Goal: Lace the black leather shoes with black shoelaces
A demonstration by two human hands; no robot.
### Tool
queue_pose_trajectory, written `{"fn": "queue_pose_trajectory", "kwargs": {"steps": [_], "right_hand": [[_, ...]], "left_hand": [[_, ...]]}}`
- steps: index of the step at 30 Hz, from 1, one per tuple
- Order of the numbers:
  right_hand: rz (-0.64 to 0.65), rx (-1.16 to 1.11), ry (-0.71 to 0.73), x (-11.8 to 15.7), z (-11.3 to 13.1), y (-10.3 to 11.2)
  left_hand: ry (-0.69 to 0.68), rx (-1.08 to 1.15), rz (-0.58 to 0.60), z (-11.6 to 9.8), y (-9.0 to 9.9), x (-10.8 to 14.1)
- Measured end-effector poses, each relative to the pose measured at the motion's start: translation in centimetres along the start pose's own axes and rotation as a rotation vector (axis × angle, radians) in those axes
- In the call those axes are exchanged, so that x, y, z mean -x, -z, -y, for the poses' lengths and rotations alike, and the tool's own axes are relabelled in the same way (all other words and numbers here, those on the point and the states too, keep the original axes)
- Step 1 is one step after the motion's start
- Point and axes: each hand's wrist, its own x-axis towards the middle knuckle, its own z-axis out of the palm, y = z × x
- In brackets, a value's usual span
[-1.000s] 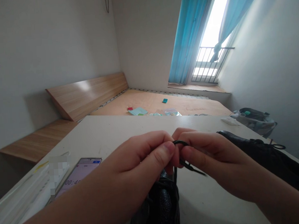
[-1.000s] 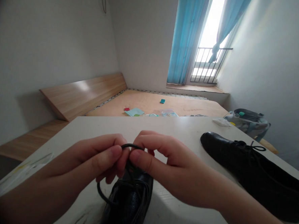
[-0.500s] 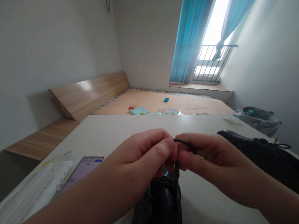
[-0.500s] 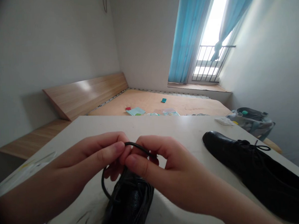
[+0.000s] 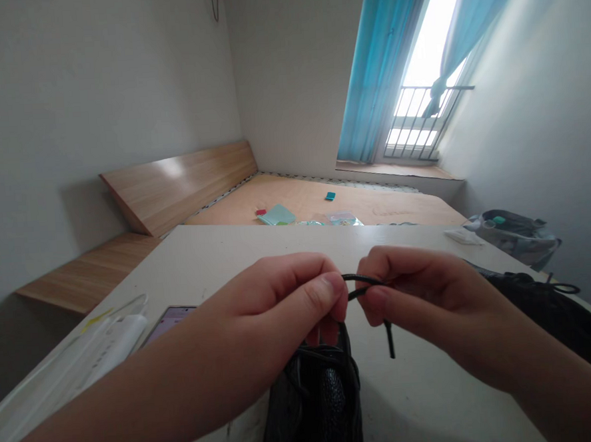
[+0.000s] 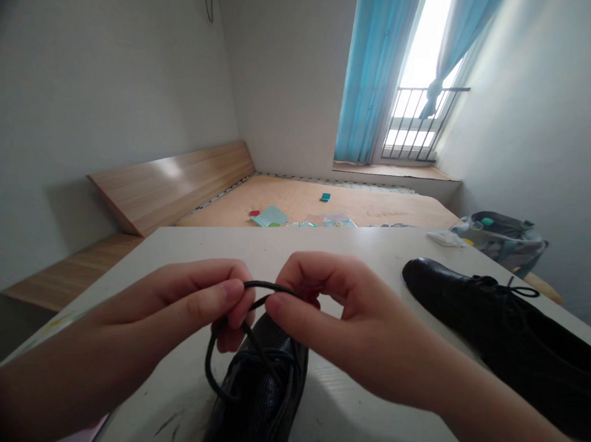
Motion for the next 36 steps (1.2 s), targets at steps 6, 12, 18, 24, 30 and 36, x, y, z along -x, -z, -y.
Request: {"fn": "queue_pose_trajectory", "kwargs": {"steps": [6,12,18,24,30,36], "right_hand": [[0.222,-0.315,-0.119,0.2,0.5,0.4],[0.234,0.014,-0.237,0.4,-0.3,-1.6],[0.075,0.217,-0.185,-0.4,-1.6,-3.0],[0.016,0.206,-0.083,-0.6,-2.1,-3.0],[0.103,-0.006,-0.090,-0.4,-1.7,-2.9],[0.173,-0.312,-0.178,-0.7,-0.9,-2.6]], "left_hand": [[0.092,-0.036,0.128,0.1,1.8,-0.6],[0.048,0.059,0.221,0.4,2.3,-0.6],[0.098,-0.108,0.257,-0.3,2.0,0.7],[0.129,-0.246,0.187,-0.9,1.7,0.9],[0.043,-0.283,0.193,0.0,2.0,0.5],[-0.006,-0.294,0.160,-0.4,2.2,0.5]]}}
